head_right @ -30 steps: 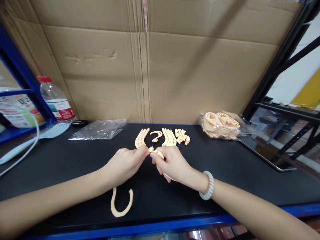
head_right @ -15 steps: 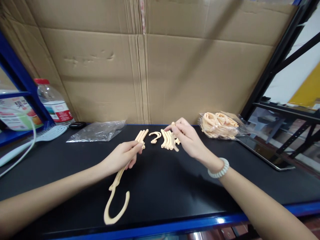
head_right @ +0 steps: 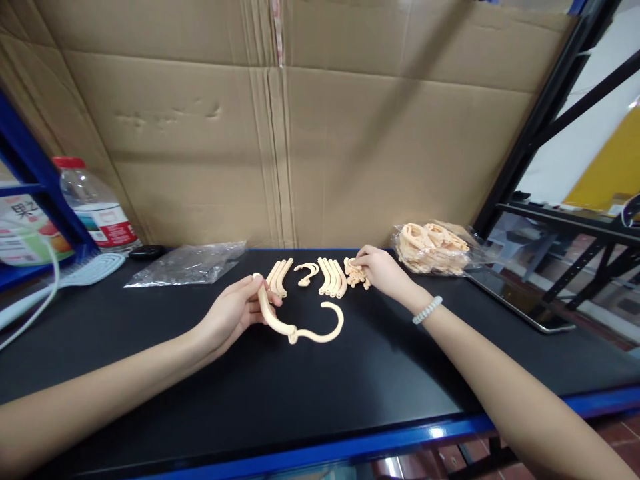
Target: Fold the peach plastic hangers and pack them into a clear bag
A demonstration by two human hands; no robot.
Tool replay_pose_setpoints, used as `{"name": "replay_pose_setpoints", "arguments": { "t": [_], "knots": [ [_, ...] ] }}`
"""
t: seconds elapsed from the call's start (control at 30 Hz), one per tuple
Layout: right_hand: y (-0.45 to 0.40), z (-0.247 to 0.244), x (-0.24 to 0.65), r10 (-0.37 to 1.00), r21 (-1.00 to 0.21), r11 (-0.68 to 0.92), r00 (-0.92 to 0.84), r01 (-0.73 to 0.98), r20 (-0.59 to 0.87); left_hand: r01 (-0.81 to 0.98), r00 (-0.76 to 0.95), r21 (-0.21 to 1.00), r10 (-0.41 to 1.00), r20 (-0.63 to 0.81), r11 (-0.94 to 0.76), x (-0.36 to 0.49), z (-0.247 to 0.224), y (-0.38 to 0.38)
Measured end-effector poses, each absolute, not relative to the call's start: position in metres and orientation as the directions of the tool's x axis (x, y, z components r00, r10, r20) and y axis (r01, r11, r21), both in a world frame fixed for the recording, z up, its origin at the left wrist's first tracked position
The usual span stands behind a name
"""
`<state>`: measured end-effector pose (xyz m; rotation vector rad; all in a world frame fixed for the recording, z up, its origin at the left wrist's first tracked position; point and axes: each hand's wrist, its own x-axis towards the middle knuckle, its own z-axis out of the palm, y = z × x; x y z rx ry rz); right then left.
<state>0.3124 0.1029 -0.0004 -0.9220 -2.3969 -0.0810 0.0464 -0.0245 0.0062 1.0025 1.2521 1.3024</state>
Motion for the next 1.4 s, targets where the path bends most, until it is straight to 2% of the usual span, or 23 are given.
{"name": "replay_pose_setpoints", "arguments": {
  "t": [0.33,0.4,0.47,0.53,0.57,0.63,0.7,0.8,0.9,1.0,1.07,1.1,1.17,1.23,1.27,1.33,1.4],
  "knots": [
    [0.101,-0.002,0.309,0.583,-0.123,0.78,-0.64,0.614,0.501,-0.237,-0.252,0.969,0.968,0.01,-0.071,0.045,0.004,-0.023],
    [0.088,0.003,0.302,0.534,-0.156,0.804,-0.581,0.574,0.615,-0.238,-0.271,0.966,0.962,0.031,-0.098,0.044,0.003,-0.023],
    [0.069,0.01,0.291,0.443,-0.189,0.844,-0.452,0.503,0.775,-0.231,-0.289,0.965,0.956,0.056,-0.126,0.043,0.003,-0.022],
    [0.047,0.015,0.279,0.337,-0.158,0.889,-0.378,0.43,0.863,-0.22,-0.302,0.963,0.95,0.083,-0.154,0.043,0.002,-0.022],
    [0.037,0.016,0.274,0.267,-0.105,0.917,-0.396,0.385,0.879,-0.216,-0.308,0.963,0.947,0.092,-0.163,0.042,0.002,-0.022],
    [0.021,0.016,0.264,0.151,0.026,0.948,-0.523,0.316,0.839,-0.213,-0.316,0.961,0.943,0.102,-0.175,0.042,0.002,-0.022],
    [0.014,0.012,0.259,0.115,0.102,0.952,-0.647,0.288,0.754,-0.221,-0.314,0.958,0.943,0.109,-0.184,0.043,0.002,-0.022],
    [0.015,0.003,0.256,0.166,0.116,0.938,-0.718,0.327,0.676,-0.214,-0.297,0.955,0.945,0.138,-0.207,0.043,0.0,-0.023],
    [0.018,-0.001,0.256,0.2,0.107,0.925,-0.707,0.364,0.678,-0.142,-0.283,0.958,0.937,0.203,-0.251,0.043,-0.002,-0.022],
    [0.017,0.001,0.255,0.215,0.094,0.918,-0.685,0.384,0.696,0.022,-0.313,0.923,0.875,0.37,-0.383,0.04,-0.004,-0.02],
    [0.015,0.004,0.255,0.212,0.102,0.913,-0.676,0.394,0.706,0.27,-0.301,0.812,0.755,0.582,-0.518,0.037,-0.004,-0.02],
    [0.013,0.005,0.254,0.206,0.112,0.911,-0.674,0.397,0.709,0.421,-0.23,0.697,0.675,0.701,-0.581,0.035,-0.003,-0.02],
    [0.011,0.006,0.254,0.194,0.137,0.906,-0.681,0.401,0.706,0.643,0.095,0.358,0.535,0.839,-0.677,0.034,-0.001,-0.023],
    [0.01,0.006,0.254,0.192,0.167,0.896,-0.699,0.411,0.688,0.678,0.451,0.05,0.468,0.76,-0.734,0.035,0.001,-0.027],
    [0.01,0.006,0.253,0.194,0.183,0.891,-0.712,0.416,0.675,0.667,0.553,-0.034,0.463,0.692,-0.745,0.036,0.001,-0.029],
    [0.009,0.005,0.253,0.199,0.207,0.882,-0.734,0.423,0.65,0.686,0.601,-0.078,0.502,0.621,-0.724,0.039,-0.001,-0.031],
    [0.007,0.004,0.253,0.195,0.225,0.879,-0.746,0.421,0.637,0.717,0.564,-0.046,0.54,0.625,-0.696,0.041,-0.003,-0.03]
  ]
}}
